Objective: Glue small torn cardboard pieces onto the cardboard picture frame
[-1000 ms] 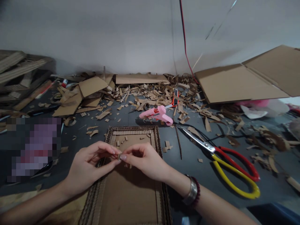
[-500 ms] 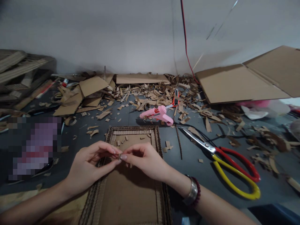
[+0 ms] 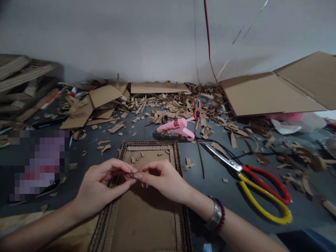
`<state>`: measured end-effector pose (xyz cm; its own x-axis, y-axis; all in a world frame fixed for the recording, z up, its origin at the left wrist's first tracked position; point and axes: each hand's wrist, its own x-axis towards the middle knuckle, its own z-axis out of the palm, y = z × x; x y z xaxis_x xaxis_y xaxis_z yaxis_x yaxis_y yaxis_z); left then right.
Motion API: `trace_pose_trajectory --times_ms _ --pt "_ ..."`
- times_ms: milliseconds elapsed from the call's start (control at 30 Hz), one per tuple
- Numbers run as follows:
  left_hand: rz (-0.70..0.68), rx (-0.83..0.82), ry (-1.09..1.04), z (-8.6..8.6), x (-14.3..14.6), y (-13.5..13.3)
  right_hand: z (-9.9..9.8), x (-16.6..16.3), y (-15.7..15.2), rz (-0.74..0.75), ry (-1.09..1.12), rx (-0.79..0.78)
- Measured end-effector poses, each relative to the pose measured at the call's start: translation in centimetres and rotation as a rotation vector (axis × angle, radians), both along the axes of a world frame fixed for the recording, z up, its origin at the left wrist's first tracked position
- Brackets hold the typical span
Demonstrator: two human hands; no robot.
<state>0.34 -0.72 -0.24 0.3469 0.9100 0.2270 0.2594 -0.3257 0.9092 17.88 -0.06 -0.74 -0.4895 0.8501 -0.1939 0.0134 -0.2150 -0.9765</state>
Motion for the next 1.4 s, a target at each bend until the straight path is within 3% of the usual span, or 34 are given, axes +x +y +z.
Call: trace_pose_trajectory --times_ms 567,1400 --pt "0.018 0.235 0.213 0.02 -0.08 -0.09 -0.14 -0.13 -0.25 0.0 -0.066 0.054" --pt "-0.026 0.291 0.262 0.0 0.22 0.16 -0.97 -0.19 -0.41 -0.014 -0.154 0.09"
